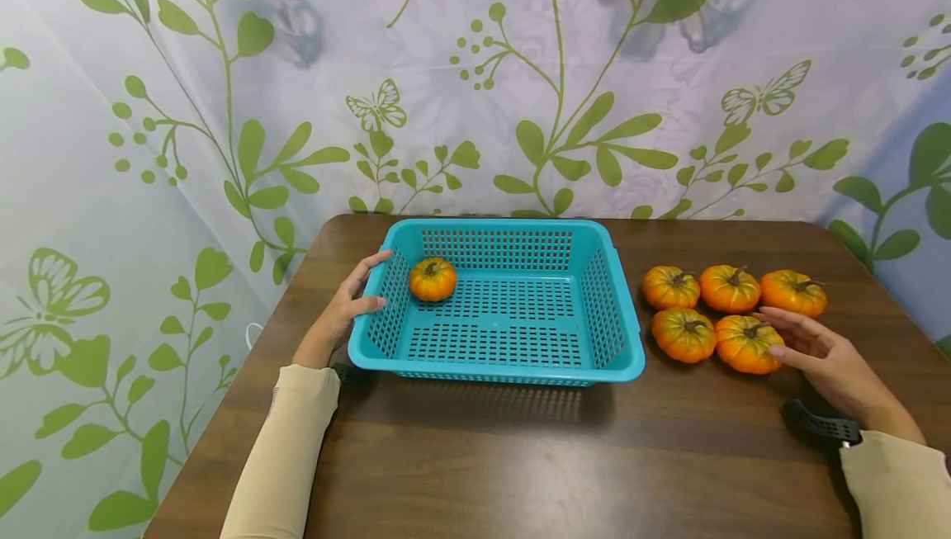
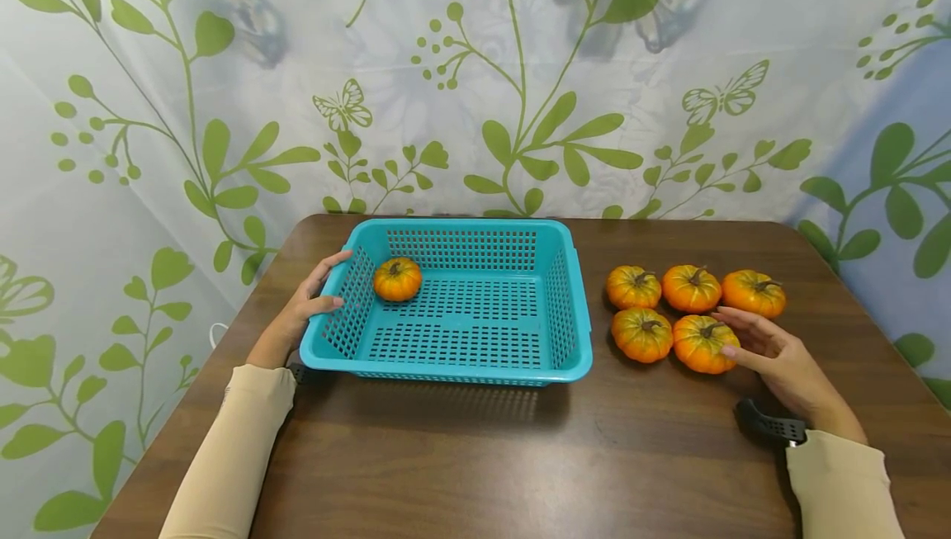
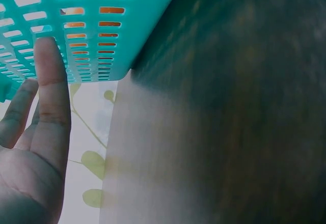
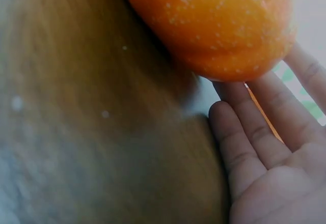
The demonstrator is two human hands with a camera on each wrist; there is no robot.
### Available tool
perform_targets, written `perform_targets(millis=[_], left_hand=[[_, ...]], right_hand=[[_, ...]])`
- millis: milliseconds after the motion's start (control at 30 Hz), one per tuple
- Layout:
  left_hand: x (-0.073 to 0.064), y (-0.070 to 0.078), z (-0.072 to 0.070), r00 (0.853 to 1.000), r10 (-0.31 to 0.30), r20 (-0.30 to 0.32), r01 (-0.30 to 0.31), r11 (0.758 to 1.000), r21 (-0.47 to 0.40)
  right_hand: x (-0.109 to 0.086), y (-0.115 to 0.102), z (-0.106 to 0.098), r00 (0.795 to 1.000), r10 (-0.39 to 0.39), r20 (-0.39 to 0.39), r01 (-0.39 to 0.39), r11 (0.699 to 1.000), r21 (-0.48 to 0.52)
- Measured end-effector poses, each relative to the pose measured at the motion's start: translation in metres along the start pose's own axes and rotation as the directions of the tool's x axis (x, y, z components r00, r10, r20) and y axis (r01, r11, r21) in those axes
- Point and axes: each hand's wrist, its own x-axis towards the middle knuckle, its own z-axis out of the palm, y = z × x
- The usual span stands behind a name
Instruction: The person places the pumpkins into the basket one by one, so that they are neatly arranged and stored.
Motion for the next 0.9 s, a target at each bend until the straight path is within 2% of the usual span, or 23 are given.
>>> perform_targets(millis=[100,200,333,400,600,900], left_hand=[[0.000,0.000,0.000,1.000,0.002,0.001,-0.002,1.000,0.002],[0.000,-0.001,0.000,1.000,0.005,0.002,-0.005,1.000,0.005],[0.000,-0.001,-0.001,1.000,0.004,0.002,-0.004,1.000,-0.007],[0.000,-0.001,-0.001,1.000,0.002,-0.001,-0.002,1.000,-0.012],[0.000,0.000,0.000,1.000,-0.011,-0.016,0.011,1.000,-0.004],[0.000,0.002,0.001,1.000,-0.009,-0.017,0.009,1.000,0.001]], right_hand=[[-0.001,-0.001,0.001,0.999,0.043,-0.022,-0.044,0.996,-0.083],[-0.001,-0.003,0.002,0.996,0.079,-0.035,-0.085,0.973,-0.214],[0.000,-0.008,0.004,0.991,0.128,-0.034,-0.130,0.888,-0.441],[0.000,-0.010,0.004,0.989,0.146,-0.028,-0.141,0.852,-0.504],[0.000,-0.011,0.006,0.987,0.156,-0.021,-0.146,0.856,-0.496],[-0.003,-0.011,0.005,0.989,0.142,-0.052,-0.148,0.849,-0.507]])
